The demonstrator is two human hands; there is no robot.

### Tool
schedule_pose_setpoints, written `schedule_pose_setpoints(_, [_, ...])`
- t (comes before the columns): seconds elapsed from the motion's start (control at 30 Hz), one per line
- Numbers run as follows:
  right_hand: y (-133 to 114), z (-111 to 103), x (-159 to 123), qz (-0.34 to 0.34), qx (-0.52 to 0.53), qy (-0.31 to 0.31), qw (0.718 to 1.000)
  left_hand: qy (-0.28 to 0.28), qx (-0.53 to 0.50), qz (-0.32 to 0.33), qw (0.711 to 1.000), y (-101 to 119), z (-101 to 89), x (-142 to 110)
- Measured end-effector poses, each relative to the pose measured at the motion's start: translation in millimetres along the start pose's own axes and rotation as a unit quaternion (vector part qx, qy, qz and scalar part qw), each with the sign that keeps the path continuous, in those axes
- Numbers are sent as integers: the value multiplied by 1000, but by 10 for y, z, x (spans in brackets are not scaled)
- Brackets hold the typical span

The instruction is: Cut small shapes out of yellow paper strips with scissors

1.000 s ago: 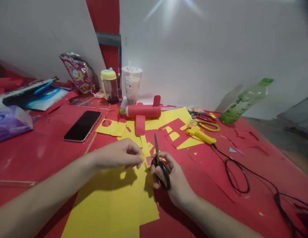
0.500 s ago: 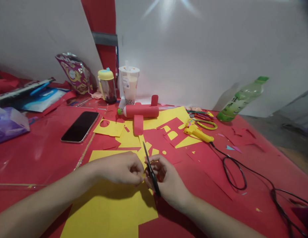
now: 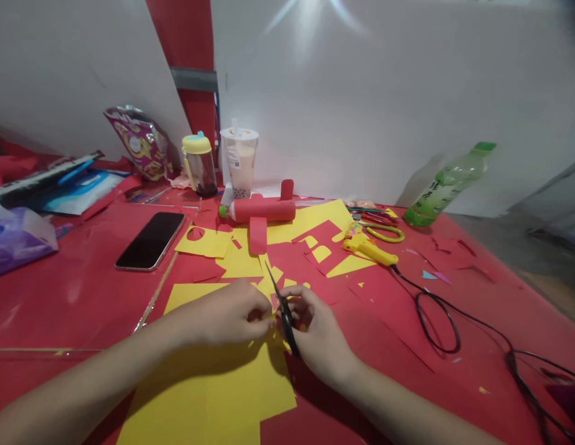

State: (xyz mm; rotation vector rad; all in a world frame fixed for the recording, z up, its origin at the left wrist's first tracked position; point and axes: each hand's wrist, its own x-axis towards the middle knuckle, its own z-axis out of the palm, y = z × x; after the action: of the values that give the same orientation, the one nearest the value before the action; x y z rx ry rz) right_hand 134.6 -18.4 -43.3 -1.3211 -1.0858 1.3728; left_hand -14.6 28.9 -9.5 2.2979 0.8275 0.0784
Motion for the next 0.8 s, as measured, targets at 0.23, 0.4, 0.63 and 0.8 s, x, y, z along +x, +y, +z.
schedule_pose_setpoints(0.23, [-33, -42, 62, 18, 118, 43, 992, 109, 18, 7, 994, 6, 19, 58])
schedule_pose_setpoints(0.4, [-73, -61, 81, 32, 141, 59, 988, 114, -26, -10, 993, 5, 9, 66])
schedule_pose_setpoints(0.63, [-71, -48, 77, 38, 156, 65, 985, 92, -39, -25, 995, -7, 99, 86])
schedule_pose_setpoints(0.8, [-69, -42, 74, 37, 160, 61, 985, 109, -40, -45, 992, -4, 145, 116])
